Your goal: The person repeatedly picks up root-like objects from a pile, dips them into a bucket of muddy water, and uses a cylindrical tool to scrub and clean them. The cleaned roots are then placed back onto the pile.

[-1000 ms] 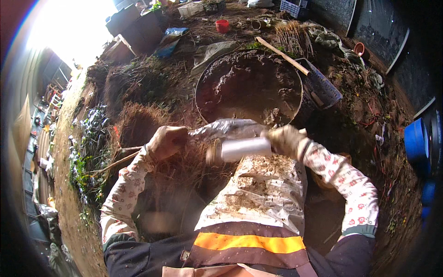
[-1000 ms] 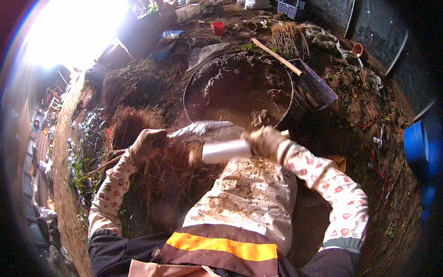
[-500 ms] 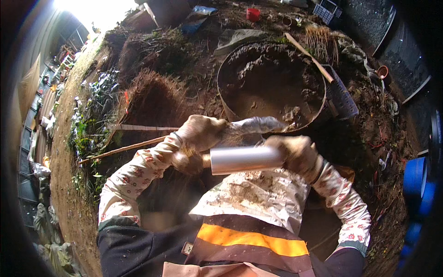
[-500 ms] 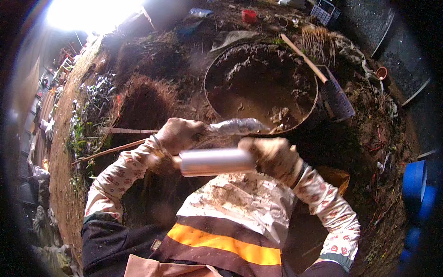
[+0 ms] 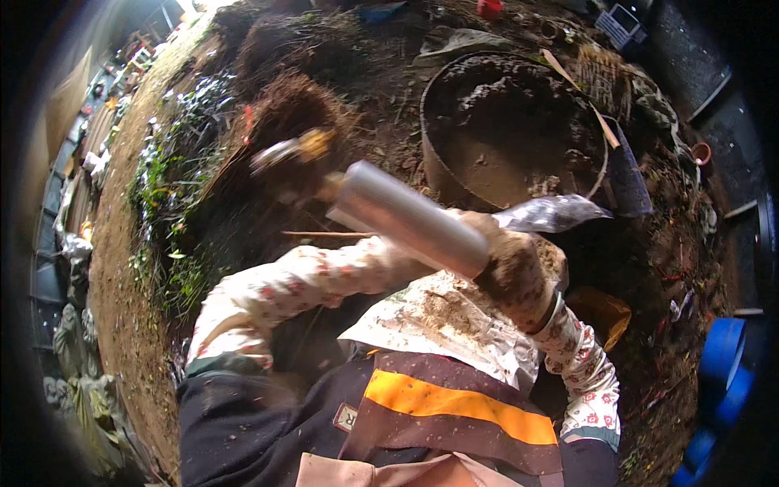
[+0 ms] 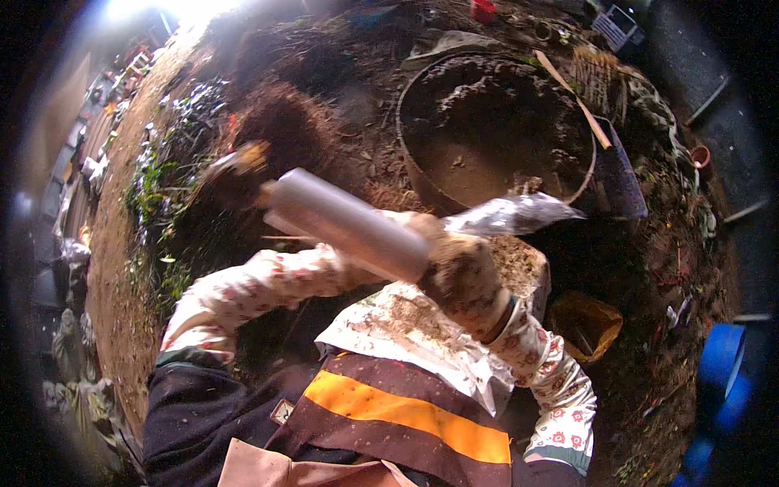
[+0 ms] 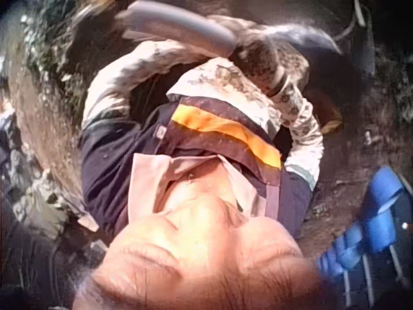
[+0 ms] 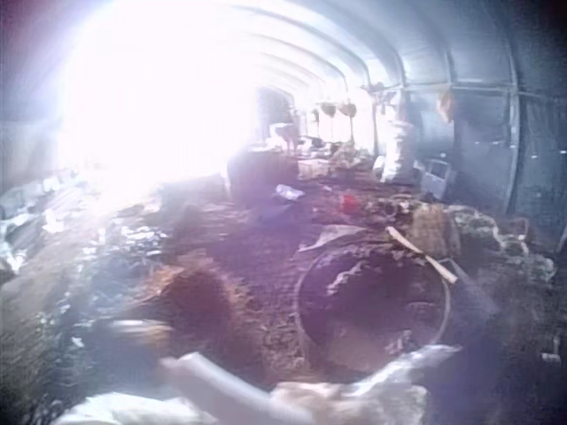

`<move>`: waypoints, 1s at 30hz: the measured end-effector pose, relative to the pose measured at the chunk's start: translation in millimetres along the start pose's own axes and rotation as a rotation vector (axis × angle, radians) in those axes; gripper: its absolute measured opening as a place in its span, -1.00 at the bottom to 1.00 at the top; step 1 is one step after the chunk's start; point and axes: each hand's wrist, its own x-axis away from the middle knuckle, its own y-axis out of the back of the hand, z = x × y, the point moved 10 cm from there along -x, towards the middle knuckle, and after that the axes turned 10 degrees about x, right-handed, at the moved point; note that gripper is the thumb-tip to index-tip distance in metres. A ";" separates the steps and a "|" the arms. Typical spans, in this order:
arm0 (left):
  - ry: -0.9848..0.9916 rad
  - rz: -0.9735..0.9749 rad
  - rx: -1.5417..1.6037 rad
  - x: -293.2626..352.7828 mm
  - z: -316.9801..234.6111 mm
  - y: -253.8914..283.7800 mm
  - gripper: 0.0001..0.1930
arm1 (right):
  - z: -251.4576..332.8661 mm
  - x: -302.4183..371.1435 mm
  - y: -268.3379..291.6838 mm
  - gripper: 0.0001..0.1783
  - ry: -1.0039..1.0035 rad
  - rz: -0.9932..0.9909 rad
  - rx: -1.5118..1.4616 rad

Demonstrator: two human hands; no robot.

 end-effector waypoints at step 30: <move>0.857 -0.244 -0.697 312.5 222.4 -36.9 -0.76 | -94.9 197.5 -6.7 -0.51 -0.650 0.345 0.449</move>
